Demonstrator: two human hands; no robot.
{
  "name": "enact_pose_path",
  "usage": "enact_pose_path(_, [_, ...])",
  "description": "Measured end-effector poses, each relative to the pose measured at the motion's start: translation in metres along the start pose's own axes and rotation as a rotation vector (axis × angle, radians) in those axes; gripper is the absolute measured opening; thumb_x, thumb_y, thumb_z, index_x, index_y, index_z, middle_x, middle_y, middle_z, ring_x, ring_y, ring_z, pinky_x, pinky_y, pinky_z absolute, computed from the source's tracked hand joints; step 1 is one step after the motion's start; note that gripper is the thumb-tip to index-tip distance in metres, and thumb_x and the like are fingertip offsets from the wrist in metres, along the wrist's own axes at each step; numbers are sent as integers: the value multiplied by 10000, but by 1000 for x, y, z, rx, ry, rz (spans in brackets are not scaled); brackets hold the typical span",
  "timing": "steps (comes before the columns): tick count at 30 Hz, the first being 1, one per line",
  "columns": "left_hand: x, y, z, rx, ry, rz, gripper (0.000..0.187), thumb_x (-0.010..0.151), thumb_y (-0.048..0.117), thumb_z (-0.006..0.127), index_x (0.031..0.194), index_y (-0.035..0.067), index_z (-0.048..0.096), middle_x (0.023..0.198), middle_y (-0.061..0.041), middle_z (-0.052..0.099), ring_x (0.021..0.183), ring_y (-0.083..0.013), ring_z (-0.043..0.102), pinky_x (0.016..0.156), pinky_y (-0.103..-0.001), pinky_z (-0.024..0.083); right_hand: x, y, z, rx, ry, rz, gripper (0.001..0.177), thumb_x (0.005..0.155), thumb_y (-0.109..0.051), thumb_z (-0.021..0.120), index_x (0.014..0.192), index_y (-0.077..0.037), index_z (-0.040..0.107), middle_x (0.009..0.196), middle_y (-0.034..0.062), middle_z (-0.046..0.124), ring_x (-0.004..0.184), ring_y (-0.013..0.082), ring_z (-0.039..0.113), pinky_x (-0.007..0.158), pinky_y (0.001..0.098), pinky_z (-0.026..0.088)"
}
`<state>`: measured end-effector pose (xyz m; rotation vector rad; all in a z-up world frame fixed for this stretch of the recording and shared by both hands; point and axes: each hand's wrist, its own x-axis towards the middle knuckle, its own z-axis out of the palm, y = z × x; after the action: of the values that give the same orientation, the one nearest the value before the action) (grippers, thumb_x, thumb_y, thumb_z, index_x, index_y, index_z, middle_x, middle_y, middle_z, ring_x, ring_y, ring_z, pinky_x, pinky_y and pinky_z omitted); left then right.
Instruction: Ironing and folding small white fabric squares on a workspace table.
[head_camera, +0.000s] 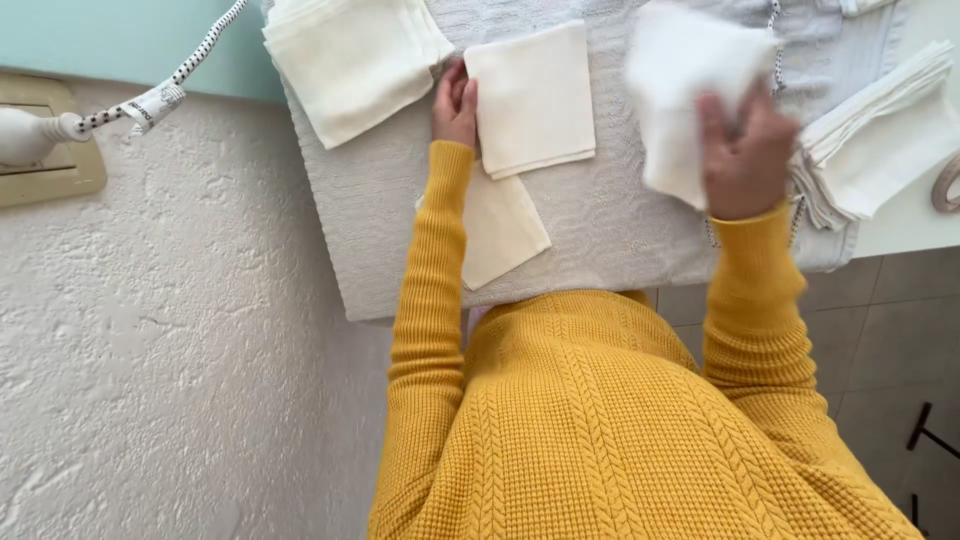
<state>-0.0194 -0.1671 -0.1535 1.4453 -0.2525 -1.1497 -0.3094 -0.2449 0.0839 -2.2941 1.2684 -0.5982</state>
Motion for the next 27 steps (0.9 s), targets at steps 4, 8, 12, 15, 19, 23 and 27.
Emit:
enact_pose_path(4, [-18,-8,-25,28,-73,348,448,1034,144,582,1459,38,486,1407,-124,624,1284,-189,623,1088,-338,532,28,-4,60,302,-147,-148,335,1148,-199,596,1284,107,592,1010,162,739,838,198,739,749,326,602])
enact_pose_path(8, [-43,5,-33,286,31,213,293,1039,167,583,1301,78,679,1198,-77,773,1035,-155,767,921,-312,643,53,17,124,597,-335,44,321,1115,-267,623,1240,29,606,1039,146,731,871,190,728,786,333,618])
enact_pose_path(12, [-51,18,-27,295,80,76,275,1040,177,548,1281,126,672,1072,-34,794,869,-131,786,789,-278,667,60,49,176,497,-481,349,333,1060,-310,619,1232,-25,640,1035,135,756,851,193,729,797,329,630])
enact_pose_path(15, [-50,13,-22,407,138,100,260,996,192,603,1230,119,689,1045,-25,785,805,-134,776,731,-274,659,67,66,187,424,-494,292,344,1037,-293,644,1267,-38,618,1062,135,753,862,199,750,783,346,635])
enact_pose_path(19, [-50,-2,-17,677,175,418,244,923,182,735,1153,102,708,939,-64,789,741,-183,764,714,-297,633,66,67,181,274,-474,212,338,1041,-293,638,1271,-46,623,1022,148,759,813,226,749,763,373,632])
enact_pose_path(23, [-66,15,-4,796,177,236,445,843,225,800,1204,113,565,729,-46,751,614,-196,735,616,-333,612,71,70,189,226,-408,51,337,1061,-278,667,1226,5,588,981,190,762,776,264,768,720,391,640])
enact_pose_path(27, [-72,10,3,874,180,173,496,877,201,778,1285,120,509,694,-65,722,591,-218,721,566,-345,614,69,61,188,266,-369,185,343,1046,-261,663,1244,-15,528,911,197,762,735,260,781,633,383,657])
